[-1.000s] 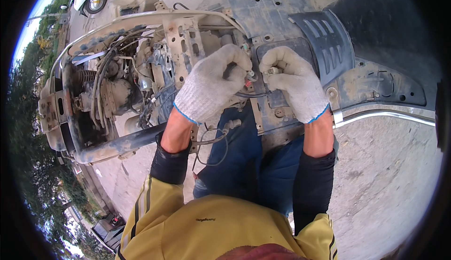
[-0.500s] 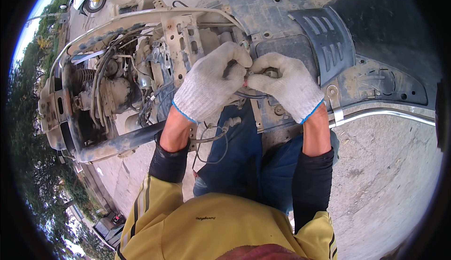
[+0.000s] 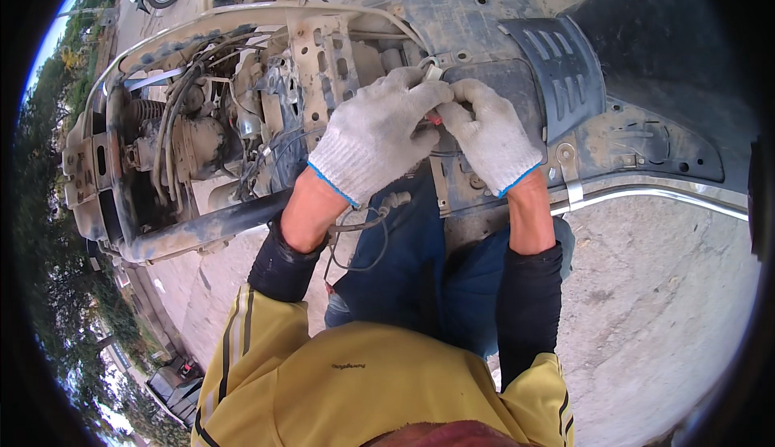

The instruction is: The person kneels under a vehicle and uses a wrench and an impact wrench to loosen and remove bolts from the undercarriage. They then disconnect electrical connectors and remove a metal bracket from the vehicle frame.

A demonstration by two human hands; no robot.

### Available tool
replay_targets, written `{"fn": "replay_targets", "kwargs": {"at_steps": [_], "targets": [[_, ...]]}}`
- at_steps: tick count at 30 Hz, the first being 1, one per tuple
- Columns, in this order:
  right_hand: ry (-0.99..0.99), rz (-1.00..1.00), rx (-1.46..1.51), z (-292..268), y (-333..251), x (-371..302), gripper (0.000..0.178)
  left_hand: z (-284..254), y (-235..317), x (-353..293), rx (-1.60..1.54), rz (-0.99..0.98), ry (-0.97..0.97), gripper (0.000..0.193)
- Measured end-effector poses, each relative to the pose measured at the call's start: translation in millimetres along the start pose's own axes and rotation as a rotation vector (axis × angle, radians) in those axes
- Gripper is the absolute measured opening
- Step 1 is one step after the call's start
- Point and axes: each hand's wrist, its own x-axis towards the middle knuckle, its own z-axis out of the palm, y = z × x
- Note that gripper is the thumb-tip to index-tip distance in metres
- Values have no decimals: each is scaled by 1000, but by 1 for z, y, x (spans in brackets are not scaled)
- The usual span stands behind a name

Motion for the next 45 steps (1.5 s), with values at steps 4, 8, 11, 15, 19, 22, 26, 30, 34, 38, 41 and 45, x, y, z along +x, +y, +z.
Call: {"fn": "replay_targets", "kwargs": {"at_steps": [4,8,11,15,19,22,26,30,34,38,41,45], "targets": [[41,-54,29,4,7,1,26,4,-9,-3,-34,29,63,39],[-28,24,123,0,4,2,24,6,-11,-4,-47,42,101,35],[-111,96,296,0,7,2,22,8,-11,-5,-42,14,102,28],[-172,206,480,-1,3,0,23,8,-12,-5,-33,-1,97,19],[-188,260,498,-2,-1,0,22,4,-12,-5,-103,2,102,17],[-171,264,460,1,-6,-2,22,5,-18,-5,-151,-27,130,20],[-114,141,307,8,3,0,25,5,-14,-6,-127,-60,127,23],[-112,100,283,11,-1,2,25,5,-4,-9,-112,-56,187,27],[-141,107,365,12,7,6,23,-6,-2,-7,131,75,214,36],[-103,35,259,12,7,9,22,-4,0,-13,195,10,223,38],[-96,45,307,12,4,8,20,7,8,-12,205,-34,301,35],[-63,66,372,18,10,11,17,18,1,-6,172,-50,305,29]]}}
